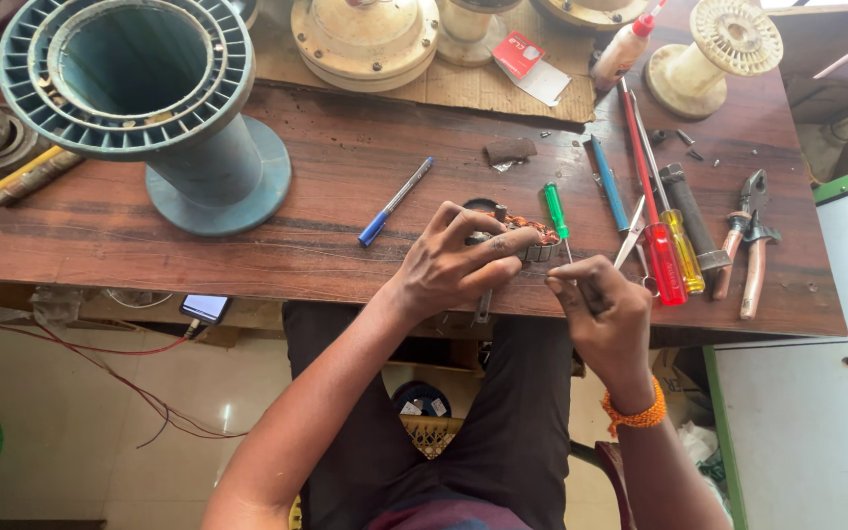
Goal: The person sits at a workbench and reworks the copper wire coil of a small electric motor armature, holding the armature in one hand while guiding and pressing the copper windings with the other, turning the armature to work around it. Various screwdrivers, pliers and other hand tools lie on the bench around the work.
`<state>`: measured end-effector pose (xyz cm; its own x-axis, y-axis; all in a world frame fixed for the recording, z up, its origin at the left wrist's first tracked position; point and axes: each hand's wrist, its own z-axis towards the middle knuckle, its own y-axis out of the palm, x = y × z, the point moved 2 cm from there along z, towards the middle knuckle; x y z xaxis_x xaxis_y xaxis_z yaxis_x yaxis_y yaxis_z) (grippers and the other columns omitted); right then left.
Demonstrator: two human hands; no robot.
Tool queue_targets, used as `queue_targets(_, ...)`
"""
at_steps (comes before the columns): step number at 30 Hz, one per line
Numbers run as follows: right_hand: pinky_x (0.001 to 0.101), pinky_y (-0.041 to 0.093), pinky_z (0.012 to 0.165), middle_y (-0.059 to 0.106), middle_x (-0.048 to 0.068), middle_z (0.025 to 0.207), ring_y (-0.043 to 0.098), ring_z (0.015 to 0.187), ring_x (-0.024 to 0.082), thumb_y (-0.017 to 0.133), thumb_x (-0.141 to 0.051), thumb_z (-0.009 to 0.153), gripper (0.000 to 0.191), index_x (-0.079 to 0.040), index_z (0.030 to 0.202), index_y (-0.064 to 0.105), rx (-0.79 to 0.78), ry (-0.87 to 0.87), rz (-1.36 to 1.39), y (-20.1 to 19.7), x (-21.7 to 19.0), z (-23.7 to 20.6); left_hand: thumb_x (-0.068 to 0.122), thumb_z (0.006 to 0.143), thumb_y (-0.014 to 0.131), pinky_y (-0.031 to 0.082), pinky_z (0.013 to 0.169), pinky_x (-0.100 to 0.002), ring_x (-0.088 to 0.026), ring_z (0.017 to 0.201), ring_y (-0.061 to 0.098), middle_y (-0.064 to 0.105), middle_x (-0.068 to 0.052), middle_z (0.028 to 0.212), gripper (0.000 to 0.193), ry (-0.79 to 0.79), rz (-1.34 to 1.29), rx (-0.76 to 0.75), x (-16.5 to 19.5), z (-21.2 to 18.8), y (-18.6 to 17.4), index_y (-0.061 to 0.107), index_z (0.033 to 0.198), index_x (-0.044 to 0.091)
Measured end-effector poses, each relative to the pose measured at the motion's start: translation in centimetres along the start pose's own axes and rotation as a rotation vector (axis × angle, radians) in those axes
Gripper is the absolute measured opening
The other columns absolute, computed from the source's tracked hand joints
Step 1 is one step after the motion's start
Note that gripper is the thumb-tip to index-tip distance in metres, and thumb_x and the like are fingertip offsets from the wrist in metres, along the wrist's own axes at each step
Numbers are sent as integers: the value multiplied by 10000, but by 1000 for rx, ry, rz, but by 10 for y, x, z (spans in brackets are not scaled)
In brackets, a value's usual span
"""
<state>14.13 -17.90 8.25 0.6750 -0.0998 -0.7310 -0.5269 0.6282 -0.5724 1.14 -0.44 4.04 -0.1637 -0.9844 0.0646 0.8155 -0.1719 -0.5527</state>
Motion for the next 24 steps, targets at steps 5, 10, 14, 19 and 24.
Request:
queue_targets(5, 220, 307, 506, 477, -67, 623, 373, 576, 0, 731, -6, 957, 63, -18, 987, 677, 9, -42, 12, 11, 6, -6, 295, 958, 739, 481, 929, -346, -181, 1129, 581, 598, 74, 1359, 166, 38, 65, 62, 4, 5, -4, 636, 1085, 267)
queue_targets(10, 237, 300, 513, 431, -48, 606, 352, 566, 14, 746, 10, 933, 79, -24, 943, 675, 37, -86, 42, 26, 8, -19, 424, 985, 778, 546, 885, -371, -191, 1071, 609, 557, 101, 1255, 276, 128, 178, 159, 11, 6, -10, 655, 1192, 291)
queue_targets(14, 231, 323, 511, 542, -23, 669, 421, 576, 12, 750, 31, 910, 78, -6, 948, 692, 24, -102, 88, 23, 6, -20, 425, 988, 777, 567, 880, -369, -204, 1089, 637, 567, 101, 1276, 273, 133, 175, 145, 12, 2, -9, 651, 1179, 276)
queue_targets(19, 238, 423, 554, 668, 28, 764, 564, 637, 45, 704, 67, 899, 86, 3, 956, 710, -28, -114, 100, 22, 6, -19, 345, 1025, 755, 562, 941, -364, -190, 1142, 632, 562, 43, 1334, 269, 81, 92, 109, 6, 0, -2, 615, 1249, 294)
queue_targets(24, 256, 515, 618, 736, 71, 853, 685, 732, 98, 654, 91, 898, 110, 8, 958, 693, -50, -159, 149, 29, 17, -14, 346, 995, 710, 536, 991, -356, -172, 1152, 620, 572, 44, 1377, 484, 30, 16, 24, 2, 0, 2, 533, 1446, 365)
